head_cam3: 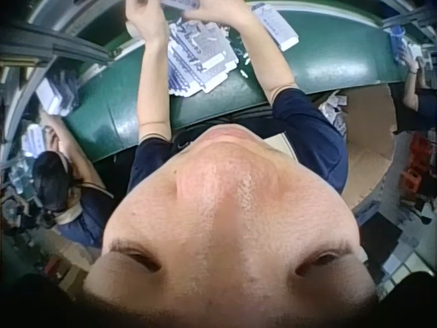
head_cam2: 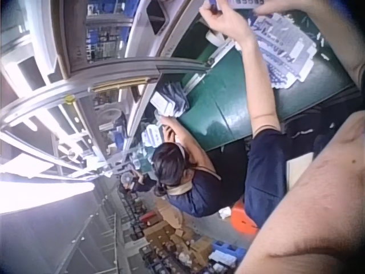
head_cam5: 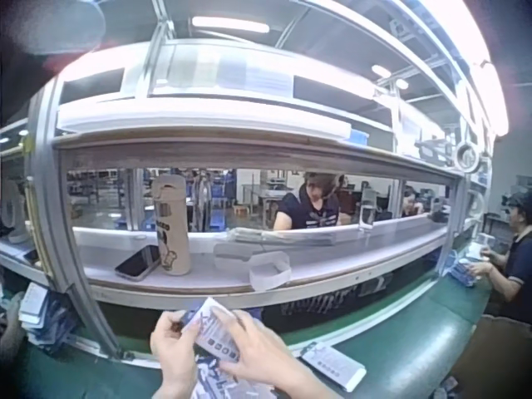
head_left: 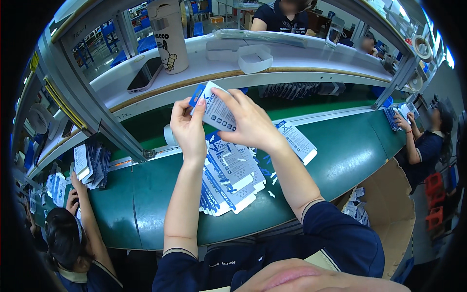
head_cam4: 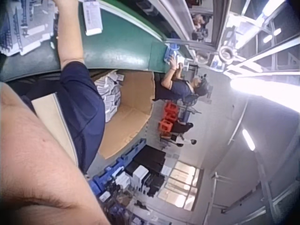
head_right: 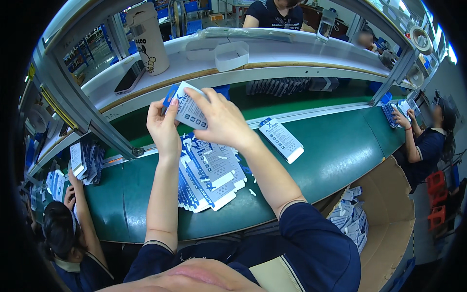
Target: The person repeatedly folds small blue and white cardboard packages at a workstation. They pick up a flat piece, fold the sides and top flaps to form a small box, and place the finished unit on a growing stack. The process is continuous and repetitive throughout the clip.
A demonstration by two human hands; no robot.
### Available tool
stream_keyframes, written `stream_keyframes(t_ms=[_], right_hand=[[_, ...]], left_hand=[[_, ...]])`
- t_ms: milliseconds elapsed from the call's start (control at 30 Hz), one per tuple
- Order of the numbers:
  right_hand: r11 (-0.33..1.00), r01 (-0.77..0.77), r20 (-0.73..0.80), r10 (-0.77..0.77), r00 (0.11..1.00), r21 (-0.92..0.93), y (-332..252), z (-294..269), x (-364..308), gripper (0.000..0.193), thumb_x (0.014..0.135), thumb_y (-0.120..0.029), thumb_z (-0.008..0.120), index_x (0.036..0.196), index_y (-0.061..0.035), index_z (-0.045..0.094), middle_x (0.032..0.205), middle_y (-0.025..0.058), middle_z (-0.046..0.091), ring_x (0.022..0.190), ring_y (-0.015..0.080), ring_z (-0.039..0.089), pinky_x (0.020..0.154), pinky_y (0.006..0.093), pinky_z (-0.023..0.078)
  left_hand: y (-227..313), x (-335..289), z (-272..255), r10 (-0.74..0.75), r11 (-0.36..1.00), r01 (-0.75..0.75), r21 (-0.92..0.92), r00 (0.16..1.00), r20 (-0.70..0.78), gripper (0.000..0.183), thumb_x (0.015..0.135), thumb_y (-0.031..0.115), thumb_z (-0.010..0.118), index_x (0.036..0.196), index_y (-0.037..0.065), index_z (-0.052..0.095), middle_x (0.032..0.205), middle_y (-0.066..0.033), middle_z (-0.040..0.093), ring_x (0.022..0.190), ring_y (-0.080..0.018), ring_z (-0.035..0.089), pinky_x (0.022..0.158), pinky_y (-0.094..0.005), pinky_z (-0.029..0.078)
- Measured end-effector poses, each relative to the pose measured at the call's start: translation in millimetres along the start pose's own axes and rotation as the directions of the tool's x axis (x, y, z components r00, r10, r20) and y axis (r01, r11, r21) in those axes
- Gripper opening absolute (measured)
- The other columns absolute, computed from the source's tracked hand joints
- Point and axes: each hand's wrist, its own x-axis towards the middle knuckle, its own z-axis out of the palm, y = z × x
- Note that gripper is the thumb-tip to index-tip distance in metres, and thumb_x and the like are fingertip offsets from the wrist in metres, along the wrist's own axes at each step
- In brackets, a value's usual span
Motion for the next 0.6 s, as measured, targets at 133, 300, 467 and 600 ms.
stream_keyframes(t_ms=[133, 300, 467, 600], right_hand=[[0.984, -0.171, 0.12, 0.177, 0.977, -0.058, 28.7, -25.6, -17.4, 0.091, 0.059, -0.031, 0.076, 0.141, -0.012, 0.042, 0.12, 0.0219, 0.055, 0.102, 0.0387, 0.061, 0.088, 0.0406, 0.051], [0.798, -0.522, 0.165, 0.583, 0.795, -0.301, 87.7, -49.3, -79.5, 0.096, 0.06, -0.029, 0.077, 0.144, -0.0089, 0.035, 0.127, 0.0242, 0.054, 0.112, 0.0397, 0.057, 0.097, 0.0411, 0.047], [0.581, -0.64, 0.141, 0.786, 0.602, -0.503, 128.8, -27.3, -153.2, 0.094, 0.068, -0.038, 0.072, 0.151, -0.0192, 0.03, 0.142, 0.0183, 0.044, 0.128, 0.0365, 0.044, 0.105, 0.0475, 0.038], [0.609, -0.607, 0.093, 0.741, 0.665, -0.511, 127.6, -20.2, -160.0, 0.087, 0.071, -0.043, 0.068, 0.149, -0.0212, 0.035, 0.142, 0.0165, 0.044, 0.127, 0.0346, 0.042, 0.104, 0.0459, 0.035]], left_hand=[[7.1, 1.4, 2.6, -0.042, 0.992, 0.04, 0.119, 0.999, 0.012, 0.018, 0.095, 0.013, 0.062, 0.107, 0.001, 0.061, 0.097, -0.0037, 0.062, 0.09, -0.0088, 0.058, 0.08, -0.0241, 0.048], [30.2, 4.9, -9.4, 0.165, 0.981, -0.164, 0.101, 0.986, -0.009, 0.014, 0.096, 0.013, 0.059, 0.103, 0.001, 0.062, 0.1, -0.005, 0.063, 0.094, -0.0109, 0.059, 0.088, -0.0275, 0.049], [51.0, 1.2, -3.2, 0.213, 0.977, -0.214, -0.02, 0.976, -0.038, 0.011, 0.096, 0.009, 0.057, 0.101, 0.0, 0.062, 0.098, -0.0073, 0.064, 0.094, -0.0133, 0.06, 0.088, -0.03, 0.05], [85.5, -2.9, -13.8, 0.356, 0.935, -0.356, 0.008, 0.935, 0.002, 0.012, 0.095, 0.004, 0.054, 0.102, -0.003, 0.061, 0.097, -0.0112, 0.064, 0.092, -0.0174, 0.061, 0.087, -0.032, 0.05]])
